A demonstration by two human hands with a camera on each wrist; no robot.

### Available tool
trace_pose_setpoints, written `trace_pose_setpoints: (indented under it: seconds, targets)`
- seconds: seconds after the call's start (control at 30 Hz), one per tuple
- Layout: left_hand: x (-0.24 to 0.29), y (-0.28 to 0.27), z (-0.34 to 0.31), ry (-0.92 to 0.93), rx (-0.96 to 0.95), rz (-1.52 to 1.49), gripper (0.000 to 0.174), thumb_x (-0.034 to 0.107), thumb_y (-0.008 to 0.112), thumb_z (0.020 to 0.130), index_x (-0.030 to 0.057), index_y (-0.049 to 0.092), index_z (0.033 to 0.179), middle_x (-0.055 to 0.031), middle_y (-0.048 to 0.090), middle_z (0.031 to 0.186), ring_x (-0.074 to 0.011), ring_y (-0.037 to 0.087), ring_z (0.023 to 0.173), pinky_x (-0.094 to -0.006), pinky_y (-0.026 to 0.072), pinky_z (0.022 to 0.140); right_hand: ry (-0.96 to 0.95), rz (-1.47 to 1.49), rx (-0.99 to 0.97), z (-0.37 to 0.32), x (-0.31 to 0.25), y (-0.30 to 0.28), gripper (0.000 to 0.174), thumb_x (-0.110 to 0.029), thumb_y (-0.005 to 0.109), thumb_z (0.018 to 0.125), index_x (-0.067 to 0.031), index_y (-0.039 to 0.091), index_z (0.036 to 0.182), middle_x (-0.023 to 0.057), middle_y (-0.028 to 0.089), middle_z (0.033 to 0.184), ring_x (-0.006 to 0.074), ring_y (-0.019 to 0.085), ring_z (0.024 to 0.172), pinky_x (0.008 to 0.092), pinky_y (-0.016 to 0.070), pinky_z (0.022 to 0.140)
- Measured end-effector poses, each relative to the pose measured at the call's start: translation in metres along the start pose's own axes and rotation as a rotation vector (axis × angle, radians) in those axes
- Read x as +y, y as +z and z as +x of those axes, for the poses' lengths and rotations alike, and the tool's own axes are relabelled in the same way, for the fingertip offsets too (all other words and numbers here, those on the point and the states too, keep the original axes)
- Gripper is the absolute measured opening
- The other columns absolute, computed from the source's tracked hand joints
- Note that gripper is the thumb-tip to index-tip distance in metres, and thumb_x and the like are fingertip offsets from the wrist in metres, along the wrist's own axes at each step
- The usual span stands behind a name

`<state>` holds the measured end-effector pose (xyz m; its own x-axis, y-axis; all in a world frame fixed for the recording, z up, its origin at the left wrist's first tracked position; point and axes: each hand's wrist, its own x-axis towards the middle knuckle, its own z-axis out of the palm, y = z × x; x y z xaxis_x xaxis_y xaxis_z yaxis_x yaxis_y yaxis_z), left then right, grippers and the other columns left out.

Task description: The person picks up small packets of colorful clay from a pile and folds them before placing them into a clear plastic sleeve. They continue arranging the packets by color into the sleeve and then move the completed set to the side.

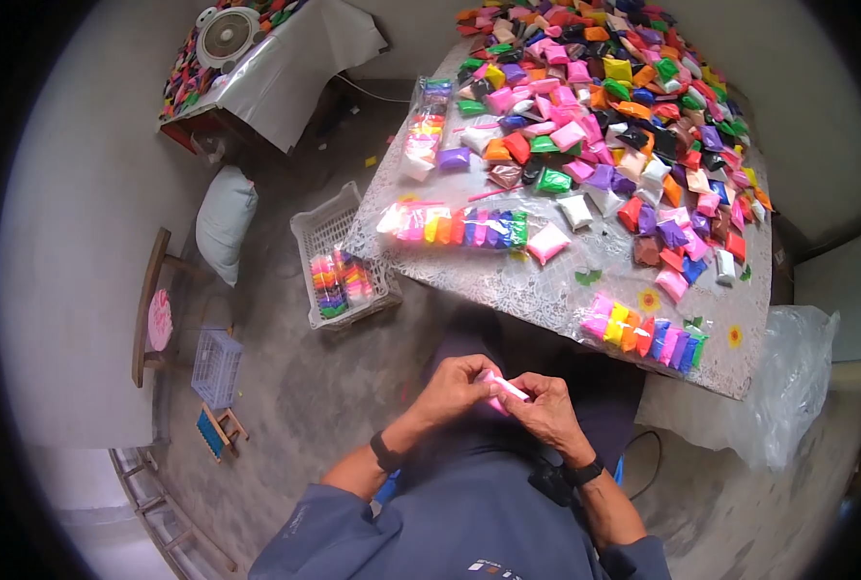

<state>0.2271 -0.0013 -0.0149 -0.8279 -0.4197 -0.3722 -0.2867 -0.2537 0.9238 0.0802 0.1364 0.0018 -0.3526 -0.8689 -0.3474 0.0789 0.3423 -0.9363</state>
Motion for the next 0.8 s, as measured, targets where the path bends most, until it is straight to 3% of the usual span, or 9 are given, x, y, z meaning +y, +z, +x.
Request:
trace_pose_setpoints:
  seconds: [0.13,0.47,0.8]
  targets:
    - [-0.007,0.013,-0.001,0.003,0.080,-0.007,0.015,0.009,0.071,0.088,-0.0019,0.069,0.098,-0.0020,0.069,0.084,-0.0071,0.061,0.079,-0.0245,0.0498,0.071,0.051,0.099,0.064,-0.009,0.009,-0.002,0.016,-0.012,0.075,0.087,0.0031,0.074,0.091,-0.0009,0.068,0.074,0.0029,0.056,0.067,0.0208,0.0445,0.061]
    - [-0.021,0.026,0.000,-0.031,0.090,-0.071,0.010,0.010,0.069,0.090,-0.0001,0.071,0.092,0.0001,0.067,0.081,-0.0062,0.058,0.073,-0.0230,0.0468,0.067,0.027,0.221,0.116,-0.022,0.025,-0.001,0.016,-0.013,0.076,0.088,0.0024,0.075,0.091,-0.0006,0.069,0.074,0.0032,0.056,0.066,0.0211,0.0437,0.059]
    - [-0.017,0.036,-0.001,-0.005,0.083,-0.201,0.010,0.009,0.070,0.091,-0.0001,0.071,0.091,-0.0024,0.069,0.081,-0.0081,0.060,0.074,-0.0239,0.0484,0.070,-0.039,0.072,0.098,-0.034,0.013,-0.006,0.018,-0.017,0.076,0.089,0.0006,0.075,0.092,-0.0043,0.065,0.072,0.0012,0.052,0.066,0.0205,0.0393,0.058]
